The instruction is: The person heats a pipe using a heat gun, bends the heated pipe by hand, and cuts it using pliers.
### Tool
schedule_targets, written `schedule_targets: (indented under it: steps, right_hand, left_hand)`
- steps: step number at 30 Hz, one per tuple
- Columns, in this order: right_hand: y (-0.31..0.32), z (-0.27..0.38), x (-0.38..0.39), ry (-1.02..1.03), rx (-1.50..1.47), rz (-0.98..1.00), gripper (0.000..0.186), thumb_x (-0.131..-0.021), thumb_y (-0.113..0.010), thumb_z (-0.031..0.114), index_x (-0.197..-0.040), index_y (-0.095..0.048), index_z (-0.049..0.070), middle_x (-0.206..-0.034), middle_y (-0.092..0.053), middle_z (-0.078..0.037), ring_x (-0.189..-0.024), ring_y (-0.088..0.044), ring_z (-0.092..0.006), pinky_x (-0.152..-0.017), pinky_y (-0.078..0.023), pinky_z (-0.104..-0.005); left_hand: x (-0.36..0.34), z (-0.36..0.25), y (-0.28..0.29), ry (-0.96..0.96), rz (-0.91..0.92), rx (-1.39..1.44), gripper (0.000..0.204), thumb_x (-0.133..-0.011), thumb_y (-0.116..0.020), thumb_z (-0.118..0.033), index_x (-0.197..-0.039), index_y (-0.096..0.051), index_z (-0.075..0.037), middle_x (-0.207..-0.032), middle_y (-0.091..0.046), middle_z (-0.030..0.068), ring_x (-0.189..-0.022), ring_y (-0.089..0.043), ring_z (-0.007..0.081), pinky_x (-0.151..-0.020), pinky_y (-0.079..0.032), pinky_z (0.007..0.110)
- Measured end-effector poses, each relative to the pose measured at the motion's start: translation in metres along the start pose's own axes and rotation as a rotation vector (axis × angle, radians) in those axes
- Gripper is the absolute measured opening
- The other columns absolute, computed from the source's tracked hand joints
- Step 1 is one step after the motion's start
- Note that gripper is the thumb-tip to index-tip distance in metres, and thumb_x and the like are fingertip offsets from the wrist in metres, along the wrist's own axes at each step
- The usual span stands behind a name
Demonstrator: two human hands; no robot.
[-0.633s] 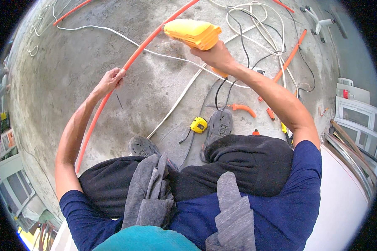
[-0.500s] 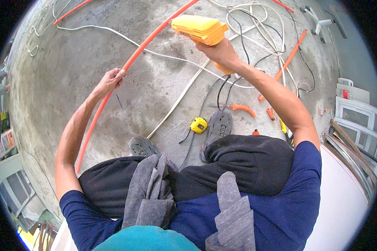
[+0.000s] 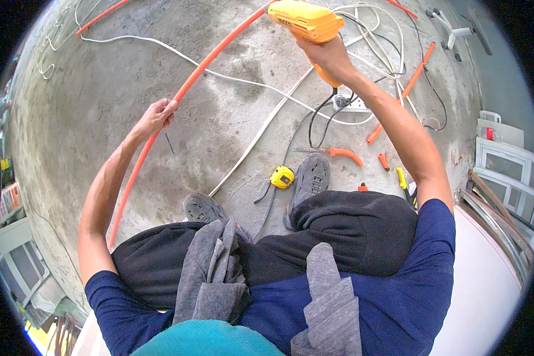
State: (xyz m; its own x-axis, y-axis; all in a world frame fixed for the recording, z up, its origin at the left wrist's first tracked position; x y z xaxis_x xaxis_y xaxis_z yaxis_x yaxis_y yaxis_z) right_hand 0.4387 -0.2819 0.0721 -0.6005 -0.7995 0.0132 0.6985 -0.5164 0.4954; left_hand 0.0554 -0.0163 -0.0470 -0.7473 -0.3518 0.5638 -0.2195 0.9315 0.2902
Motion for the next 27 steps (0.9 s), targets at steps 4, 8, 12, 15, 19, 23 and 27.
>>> schedule_targets:
  steps: [4,8,12,15,19,23,27]
  right_hand:
    - [0.010,-0.005,-0.007,-0.048,0.082,-0.059,0.020,-0.095,-0.073,0.026,-0.093,-0.067,0.007,-0.069,-0.058,0.004,-0.059,-0.052,-0.0048,-0.054,-0.040,-0.0250]
    - [0.015,-0.005,-0.010,-0.058,0.025,-0.103,0.019,-0.095,-0.073,0.025,-0.094,-0.067,0.007,-0.069,-0.058,0.004,-0.061,-0.052,-0.0045,-0.054,-0.040,-0.0249]
    - [0.017,-0.009,-0.013,-0.072,0.052,-0.100,0.018,-0.094,-0.073,0.023,-0.093,-0.067,0.006,-0.068,-0.057,0.004,-0.061,-0.052,-0.0046,-0.054,-0.040,-0.0249]
    - [0.006,-0.010,-0.006,-0.097,0.046,0.010,0.018,-0.094,-0.073,0.022,-0.093,-0.066,0.006,-0.068,-0.057,0.004,-0.060,-0.052,-0.0048,-0.054,-0.040,-0.0251]
    - [-0.011,-0.003,0.005,-0.068,0.027,0.065,0.023,-0.093,-0.074,0.028,-0.096,-0.068,0.006,-0.069,-0.060,0.003,-0.061,-0.055,-0.0063,-0.055,-0.044,-0.0265]
    - [-0.023,-0.008,0.011,-0.075,0.017,0.098,0.029,-0.092,-0.075,0.032,-0.102,-0.070,0.004,-0.071,-0.063,0.001,-0.064,-0.060,-0.0081,-0.058,-0.049,-0.0281]
    - [-0.039,0.003,0.021,-0.070,-0.001,0.143,0.029,-0.092,-0.075,0.031,-0.104,-0.070,0.005,-0.071,-0.064,0.000,-0.063,-0.061,-0.0082,-0.058,-0.050,-0.0288]
  left_hand:
    - [-0.001,-0.004,-0.004,0.012,0.013,0.004,0.039,-0.108,-0.054,-0.048,-0.100,-0.060,-0.009,-0.076,-0.053,-0.0045,-0.066,-0.049,0.0063,-0.059,-0.042,0.025]
    - [0.000,-0.004,-0.004,0.017,0.027,-0.004,0.041,-0.108,-0.052,-0.048,-0.100,-0.060,-0.008,-0.076,-0.053,-0.0042,-0.067,-0.049,0.0068,-0.059,-0.043,0.026]
    - [-0.001,-0.001,-0.006,0.040,0.034,0.036,0.042,-0.109,-0.050,-0.049,-0.100,-0.060,-0.008,-0.077,-0.052,-0.0044,-0.068,-0.048,0.0069,-0.059,-0.042,0.026]
    - [-0.002,0.003,-0.004,0.040,0.037,0.012,0.042,-0.109,-0.049,-0.049,-0.100,-0.060,-0.009,-0.076,-0.051,-0.0046,-0.067,-0.047,0.0071,-0.059,-0.041,0.026]
    - [0.000,0.006,-0.004,0.052,0.033,0.024,0.043,-0.109,-0.047,-0.050,-0.099,-0.059,-0.010,-0.076,-0.049,-0.0048,-0.066,-0.045,0.0071,-0.058,-0.040,0.026]
    - [0.000,-0.007,-0.008,0.016,0.035,0.014,0.042,-0.109,-0.048,-0.049,-0.097,-0.058,-0.010,-0.075,-0.048,-0.0053,-0.065,-0.044,0.0064,-0.057,-0.038,0.026]
    - [0.003,-0.007,-0.007,0.029,0.020,0.043,0.041,-0.109,-0.049,-0.049,-0.096,-0.058,-0.010,-0.074,-0.047,-0.0060,-0.064,-0.042,0.0057,-0.055,-0.036,0.024]
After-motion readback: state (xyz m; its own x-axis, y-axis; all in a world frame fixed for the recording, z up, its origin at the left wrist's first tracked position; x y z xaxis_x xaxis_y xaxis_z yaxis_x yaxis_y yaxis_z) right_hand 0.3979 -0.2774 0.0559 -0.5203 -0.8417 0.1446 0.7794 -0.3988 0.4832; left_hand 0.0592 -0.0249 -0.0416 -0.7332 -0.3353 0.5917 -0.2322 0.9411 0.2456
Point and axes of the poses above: each hand's wrist, its own x-axis away from the middle knuckle, its own y-axis out of the back of the hand, z = x × y, the point moved 6 cm from there along -x, towards the middle knuckle
